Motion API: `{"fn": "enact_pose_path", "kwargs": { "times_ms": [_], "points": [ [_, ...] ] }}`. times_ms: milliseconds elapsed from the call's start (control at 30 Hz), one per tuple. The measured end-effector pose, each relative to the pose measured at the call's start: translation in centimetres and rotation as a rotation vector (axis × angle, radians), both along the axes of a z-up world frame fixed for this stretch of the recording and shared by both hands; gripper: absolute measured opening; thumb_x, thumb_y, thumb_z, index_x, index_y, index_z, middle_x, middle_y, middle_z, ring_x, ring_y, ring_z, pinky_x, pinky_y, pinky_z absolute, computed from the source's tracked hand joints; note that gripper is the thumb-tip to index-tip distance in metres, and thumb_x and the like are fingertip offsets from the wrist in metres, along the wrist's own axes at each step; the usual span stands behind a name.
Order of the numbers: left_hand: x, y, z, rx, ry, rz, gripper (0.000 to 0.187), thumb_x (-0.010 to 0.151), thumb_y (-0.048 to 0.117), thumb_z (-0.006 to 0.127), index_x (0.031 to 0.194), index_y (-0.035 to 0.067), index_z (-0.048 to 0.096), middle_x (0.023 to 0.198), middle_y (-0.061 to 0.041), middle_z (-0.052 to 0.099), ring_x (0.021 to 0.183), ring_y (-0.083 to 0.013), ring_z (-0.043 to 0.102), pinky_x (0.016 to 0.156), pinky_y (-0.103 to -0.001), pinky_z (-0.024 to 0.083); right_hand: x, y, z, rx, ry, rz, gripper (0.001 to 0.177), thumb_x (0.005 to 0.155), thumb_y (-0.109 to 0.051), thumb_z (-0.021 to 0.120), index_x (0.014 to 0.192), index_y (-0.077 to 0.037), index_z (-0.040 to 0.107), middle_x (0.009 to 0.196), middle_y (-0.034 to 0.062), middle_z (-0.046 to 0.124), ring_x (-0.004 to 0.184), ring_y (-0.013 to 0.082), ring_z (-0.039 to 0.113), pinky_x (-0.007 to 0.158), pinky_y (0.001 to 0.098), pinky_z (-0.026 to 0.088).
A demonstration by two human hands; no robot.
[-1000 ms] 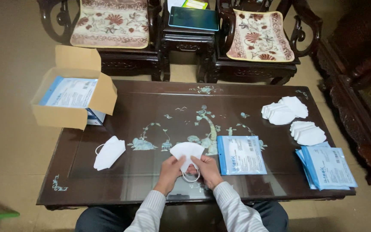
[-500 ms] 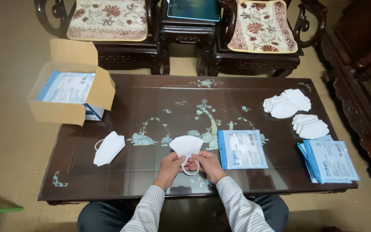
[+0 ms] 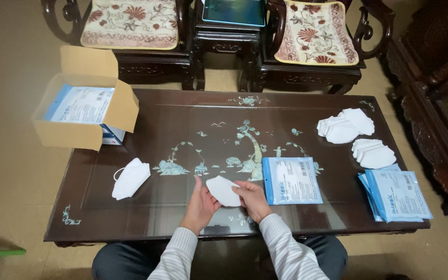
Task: Pack individual face masks into plastic sleeves
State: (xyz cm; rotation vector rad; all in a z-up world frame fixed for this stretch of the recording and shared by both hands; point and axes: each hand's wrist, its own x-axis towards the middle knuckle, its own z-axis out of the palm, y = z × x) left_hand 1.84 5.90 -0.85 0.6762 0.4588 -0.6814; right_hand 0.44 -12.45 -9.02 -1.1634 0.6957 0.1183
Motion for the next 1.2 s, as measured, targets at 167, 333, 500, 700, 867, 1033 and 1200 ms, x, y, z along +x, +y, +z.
{"fn": "enact_pose_path", "kwargs": {
  "times_ms": [167, 333, 500, 700, 867, 1033, 1200],
  "points": [
    [-0.2, -2.5, -4.5, 0.226, -0.061, 0.022, 0.054, 0.099, 0.038, 0.063, 0.139, 0.003, 0.060, 0.137, -0.013, 0.065, 0.124, -0.0273, 0.064, 0.106, -0.040, 0.053, 0.1, 1.0, -2.3, -0.052, 0.015, -0.186, 0.039, 0.080, -0.003, 0.086, 0.116, 0.005, 0.074, 0.095, 0.0171, 0.079, 0.077, 0.0261, 0.077, 0.068, 0.0356, 0.066],
    [-0.1, -2.8, -2.6, 0.371, -0.023, 0.050, 0.048, 0.098, 0.017, 0.073, 0.138, -0.006, 0.059, 0.135, -0.025, 0.065, 0.123, -0.0366, 0.064, 0.101, -0.044, 0.058, -1.3, 0.4, 2.6, -0.372, -0.075, -0.141, 0.040, 0.085, -0.010, 0.084, 0.121, 0.004, 0.072, 0.104, 0.0170, 0.079, 0.095, 0.0226, 0.073, 0.082, 0.0370, 0.064],
    [0.0, -2.5, -2.5, 0.380, -0.031, 0.001, 0.047, 0.099, 0.018, 0.071, 0.139, -0.005, 0.059, 0.134, -0.026, 0.066, 0.123, -0.0383, 0.065, 0.100, -0.046, 0.057, -2.2, -6.2, 3.3, -1.471, -0.425, -0.169, 0.029, 0.092, -0.019, 0.075, 0.118, -0.005, 0.072, 0.106, 0.0140, 0.071, 0.102, 0.0345, 0.071, 0.090, 0.0433, 0.057],
    [-0.1, -2.4, -2.5, 0.383, -0.028, 0.001, 0.047, 0.098, 0.017, 0.072, 0.138, -0.005, 0.059, 0.131, -0.026, 0.067, 0.121, -0.0373, 0.066, 0.099, -0.047, 0.057, -3.8, -8.9, 1.5, -1.732, -0.178, 0.085, 0.062, 0.085, -0.051, 0.077, 0.126, -0.006, 0.070, 0.120, 0.0121, 0.066, 0.122, 0.0304, 0.064, 0.105, 0.0428, 0.049],
    [-0.4, -2.0, -0.6, 0.385, -0.037, -0.021, 0.049, 0.100, 0.017, 0.069, 0.141, -0.006, 0.057, 0.135, -0.027, 0.065, 0.124, -0.0375, 0.064, 0.100, -0.047, 0.056, -3.6, -9.8, -0.6, -1.809, -0.221, 0.060, 0.039, 0.087, -0.040, 0.076, 0.110, -0.009, 0.072, 0.118, 0.0097, 0.068, 0.122, 0.0289, 0.064, 0.106, 0.0411, 0.049],
    [-0.4, -1.5, -1.0, 0.369, -0.076, -0.092, 0.043, 0.104, 0.019, 0.064, 0.140, -0.003, 0.059, 0.137, -0.026, 0.064, 0.125, -0.0385, 0.064, 0.102, -0.047, 0.056, -3.9, -9.3, -0.7, -1.850, -0.262, -0.004, 0.019, 0.095, -0.028, 0.070, 0.092, -0.010, 0.071, 0.113, 0.0084, 0.073, 0.120, 0.0250, 0.068, 0.102, 0.0342, 0.053],
    [-1.0, -2.2, -2.1, 0.325, -0.103, -0.147, 0.051, 0.100, 0.020, 0.071, 0.141, -0.007, 0.056, 0.137, -0.025, 0.064, 0.124, -0.0338, 0.064, 0.101, -0.047, 0.056, -4.9, -6.0, 0.1, -1.488, -0.224, 0.061, 0.021, 0.106, -0.025, 0.052, 0.106, -0.006, 0.061, 0.128, 0.0141, 0.071, 0.107, 0.0327, 0.073, 0.087, 0.0458, 0.060]
  ]
}}
